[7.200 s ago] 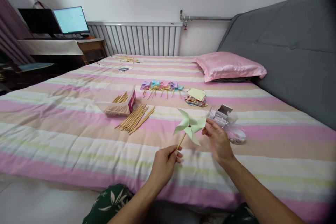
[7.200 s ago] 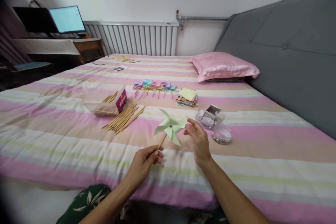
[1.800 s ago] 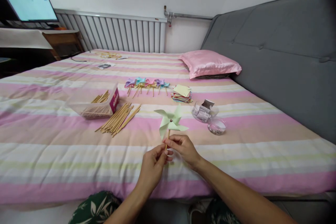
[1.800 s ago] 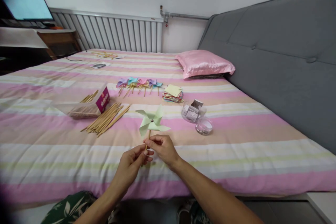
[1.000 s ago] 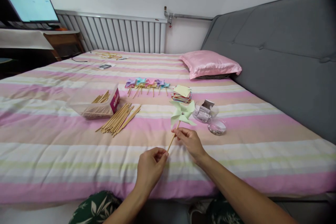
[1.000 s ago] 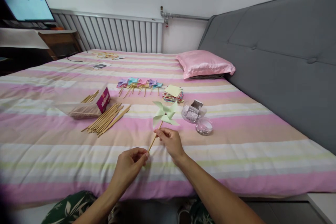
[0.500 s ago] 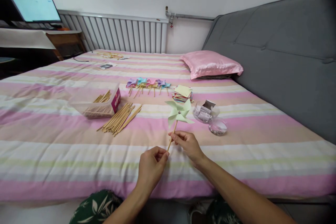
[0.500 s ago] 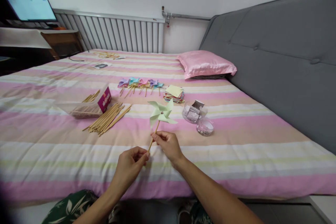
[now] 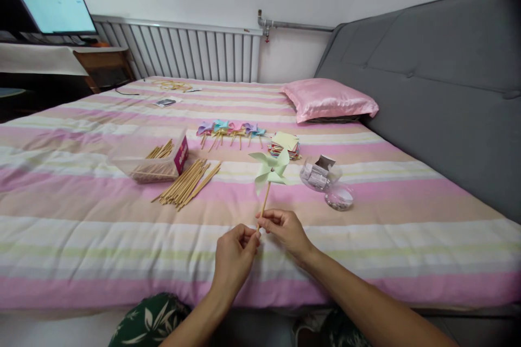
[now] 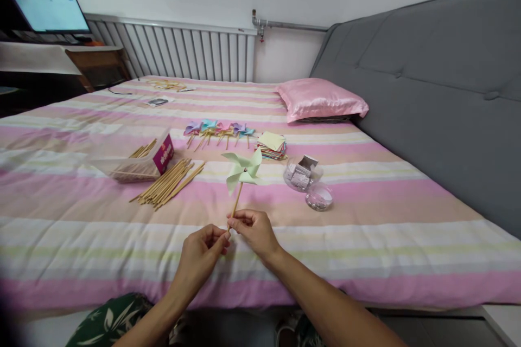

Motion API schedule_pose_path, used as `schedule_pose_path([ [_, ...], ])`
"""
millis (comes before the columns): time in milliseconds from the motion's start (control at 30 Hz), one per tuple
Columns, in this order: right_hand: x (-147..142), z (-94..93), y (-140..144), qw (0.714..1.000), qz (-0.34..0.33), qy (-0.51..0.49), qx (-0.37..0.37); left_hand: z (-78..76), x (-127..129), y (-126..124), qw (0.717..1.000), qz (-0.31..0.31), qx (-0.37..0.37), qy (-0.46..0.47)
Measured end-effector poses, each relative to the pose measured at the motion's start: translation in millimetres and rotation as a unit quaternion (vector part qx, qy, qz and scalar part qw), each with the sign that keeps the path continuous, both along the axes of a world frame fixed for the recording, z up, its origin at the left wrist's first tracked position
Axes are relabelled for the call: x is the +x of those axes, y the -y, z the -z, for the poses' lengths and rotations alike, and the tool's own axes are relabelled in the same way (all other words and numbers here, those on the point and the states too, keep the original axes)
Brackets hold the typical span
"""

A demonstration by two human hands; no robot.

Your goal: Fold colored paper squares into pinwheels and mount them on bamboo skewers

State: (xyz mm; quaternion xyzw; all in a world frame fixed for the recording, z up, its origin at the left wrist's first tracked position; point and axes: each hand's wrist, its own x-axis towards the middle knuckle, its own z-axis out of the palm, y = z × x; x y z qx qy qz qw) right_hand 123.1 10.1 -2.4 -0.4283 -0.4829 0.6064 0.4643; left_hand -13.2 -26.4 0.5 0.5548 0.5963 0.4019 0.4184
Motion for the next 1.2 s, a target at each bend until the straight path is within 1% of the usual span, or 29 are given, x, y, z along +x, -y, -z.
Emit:
schedule_pose_path([
  [433,-0.9,3.7,-0.8,1.0,-0.001,-0.014,-0.008,-0.5,0.2,1.2,1.0,-0.003,0.009,0.004],
  [600,-0.7,3.2,-0.3,1.0,0.001,-0.004,-0.005,-0.8,0.2,0.7,1.0,-0.004,0.009,0.012],
  [1200,-0.9,5.2,-0.2,1.0,0.002,-0.004,-0.002,-0.4,-0.8,1.0,1.0,0.0,0.011,-0.006],
])
